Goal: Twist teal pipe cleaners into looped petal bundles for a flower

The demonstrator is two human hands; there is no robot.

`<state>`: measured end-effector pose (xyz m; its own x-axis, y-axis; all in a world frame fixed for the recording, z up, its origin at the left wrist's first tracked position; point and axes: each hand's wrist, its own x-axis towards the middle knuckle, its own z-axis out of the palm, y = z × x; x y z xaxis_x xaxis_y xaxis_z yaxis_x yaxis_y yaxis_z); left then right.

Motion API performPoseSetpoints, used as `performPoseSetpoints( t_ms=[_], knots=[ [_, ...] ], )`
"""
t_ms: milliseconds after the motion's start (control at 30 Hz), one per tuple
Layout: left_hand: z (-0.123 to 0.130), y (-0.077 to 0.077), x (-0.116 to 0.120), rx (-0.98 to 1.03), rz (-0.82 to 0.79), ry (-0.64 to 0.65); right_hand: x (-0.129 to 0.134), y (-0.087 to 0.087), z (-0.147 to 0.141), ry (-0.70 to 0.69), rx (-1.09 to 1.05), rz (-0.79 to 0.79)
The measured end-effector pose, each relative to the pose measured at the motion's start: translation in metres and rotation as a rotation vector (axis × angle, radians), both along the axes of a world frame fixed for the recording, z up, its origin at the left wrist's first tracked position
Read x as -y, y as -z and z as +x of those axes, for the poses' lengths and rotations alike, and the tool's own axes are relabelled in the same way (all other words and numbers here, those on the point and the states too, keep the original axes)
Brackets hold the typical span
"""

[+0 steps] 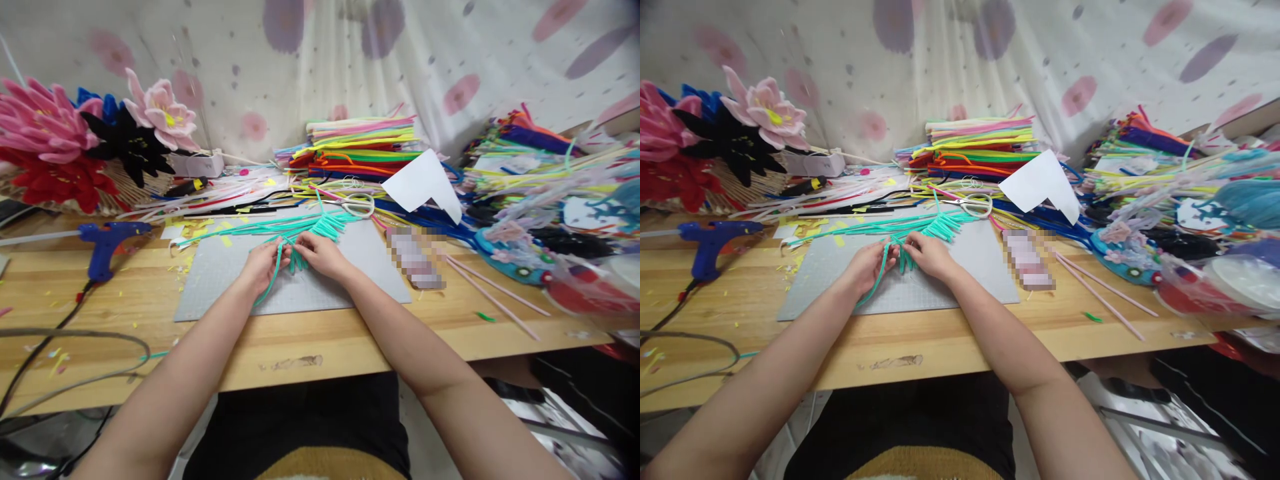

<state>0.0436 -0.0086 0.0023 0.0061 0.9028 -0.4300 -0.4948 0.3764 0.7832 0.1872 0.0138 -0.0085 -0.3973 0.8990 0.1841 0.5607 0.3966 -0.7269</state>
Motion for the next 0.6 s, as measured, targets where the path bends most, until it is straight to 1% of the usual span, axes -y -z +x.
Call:
performPoseSetpoints(
  t_ms=[100, 167, 233, 300, 367, 433, 533, 600],
  knots=[
    [-0.004, -0.003, 0.001, -0.047, -0.002, 0.067, 0.001, -0.002, 0.002, 0.005, 0.036, 0.013],
    [-0.01, -0.006, -0.001, -0.052, -0.056, 0.145, 0.001, -0.003, 0.003, 0.02, 0.037, 0.006],
    [-0.016, -0.007, -0.003, -0.006, -0.116, 0.242, 0.0, -0.003, 0.004, 0.034, 0.018, 0.005],
    [-0.022, -0.008, -0.005, 0.097, -0.139, 0.307, -0.001, -0.002, 0.005, 0.041, -0.023, 0.019],
    [-0.025, -0.009, -0.006, 0.201, -0.116, 0.33, -0.001, -0.002, 0.006, 0.037, -0.06, 0.034],
    [-0.026, -0.008, -0.006, 0.238, -0.093, 0.345, 0.0, -0.002, 0.005, 0.022, -0.069, 0.029],
    [-0.023, -0.007, -0.005, 0.159, -0.101, 0.367, 0.002, -0.002, 0.003, -0.003, -0.063, 0.003],
    [-0.021, -0.007, -0.004, 0.079, -0.083, 0.357, 0.003, -0.004, 0.002, 0.009, -0.096, 0.026]
  ],
)
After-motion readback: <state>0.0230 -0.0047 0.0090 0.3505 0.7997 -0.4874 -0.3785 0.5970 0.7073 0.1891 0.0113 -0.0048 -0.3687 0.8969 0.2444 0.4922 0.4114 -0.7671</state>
